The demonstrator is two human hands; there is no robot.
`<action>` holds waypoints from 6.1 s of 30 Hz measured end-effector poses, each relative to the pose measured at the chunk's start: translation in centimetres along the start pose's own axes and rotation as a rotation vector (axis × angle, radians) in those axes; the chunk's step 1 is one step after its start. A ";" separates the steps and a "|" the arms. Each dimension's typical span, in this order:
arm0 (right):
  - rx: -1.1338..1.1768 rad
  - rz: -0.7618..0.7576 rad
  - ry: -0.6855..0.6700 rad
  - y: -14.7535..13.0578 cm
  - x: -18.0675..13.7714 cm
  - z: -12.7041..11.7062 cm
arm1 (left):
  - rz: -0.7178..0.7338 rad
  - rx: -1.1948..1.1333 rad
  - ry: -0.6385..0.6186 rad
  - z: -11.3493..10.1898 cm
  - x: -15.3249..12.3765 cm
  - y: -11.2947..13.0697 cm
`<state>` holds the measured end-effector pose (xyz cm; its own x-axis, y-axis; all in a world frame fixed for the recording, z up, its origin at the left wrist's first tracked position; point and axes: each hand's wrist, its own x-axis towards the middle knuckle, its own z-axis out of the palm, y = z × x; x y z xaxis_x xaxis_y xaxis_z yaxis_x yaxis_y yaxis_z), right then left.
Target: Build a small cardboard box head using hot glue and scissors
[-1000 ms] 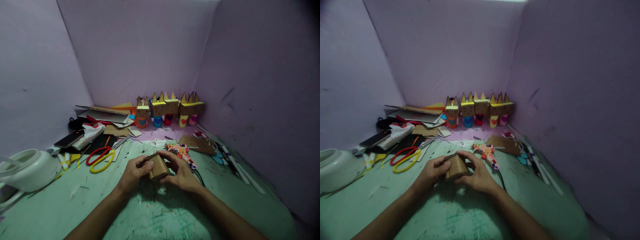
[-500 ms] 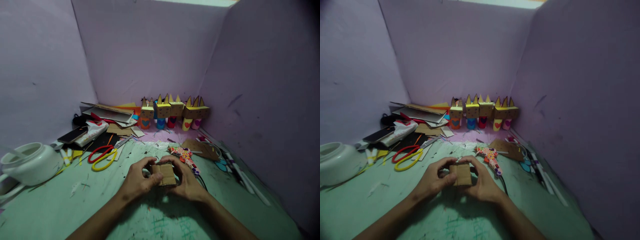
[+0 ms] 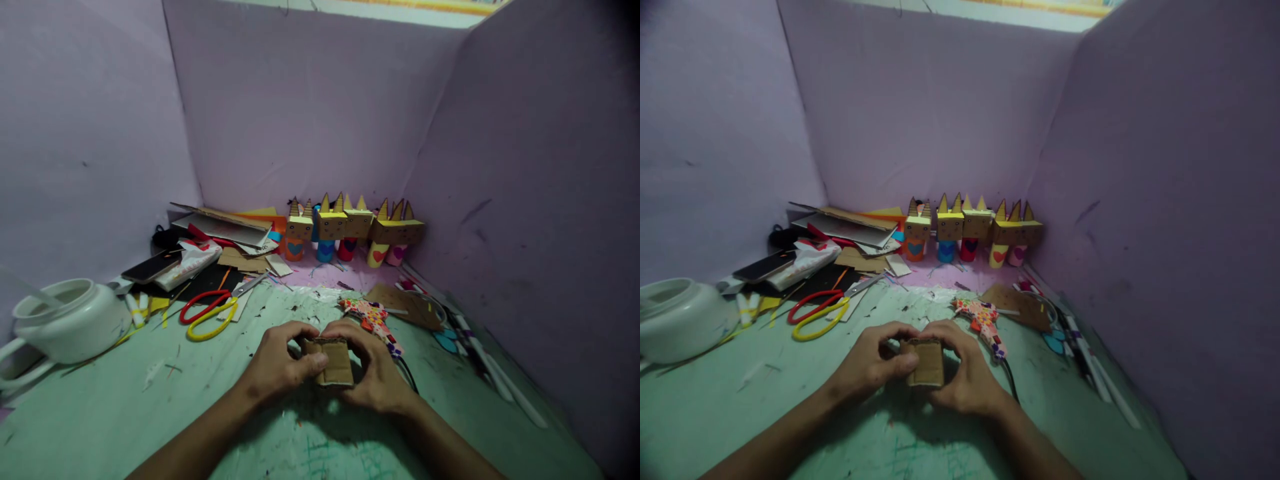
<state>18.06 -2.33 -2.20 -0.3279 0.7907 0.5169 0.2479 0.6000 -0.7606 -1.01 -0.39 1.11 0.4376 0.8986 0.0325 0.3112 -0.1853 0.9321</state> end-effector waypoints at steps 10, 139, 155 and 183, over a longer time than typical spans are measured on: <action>0.023 -0.041 0.022 0.0 0.0 0.2 | 0.013 -0.042 -0.038 0.0 0.2 -0.1; -0.129 -0.199 0.132 -0.9 0.5 -0.1 | 0.592 0.435 0.005 -1.1 0.6 -2.7; 0.337 0.291 0.170 0.5 0.9 0.4 | 0.015 -0.464 0.002 -0.3 0.8 -1.2; 0.439 0.333 0.128 0.7 1.3 1.2 | -0.013 -0.641 0.244 0.9 1.2 -0.6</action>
<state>16.70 -1.03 -2.55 -0.1769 0.9535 0.2442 -0.0928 0.2308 -0.9686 0.04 0.41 0.27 0.2112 0.9770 0.0299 -0.2784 0.0308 0.9600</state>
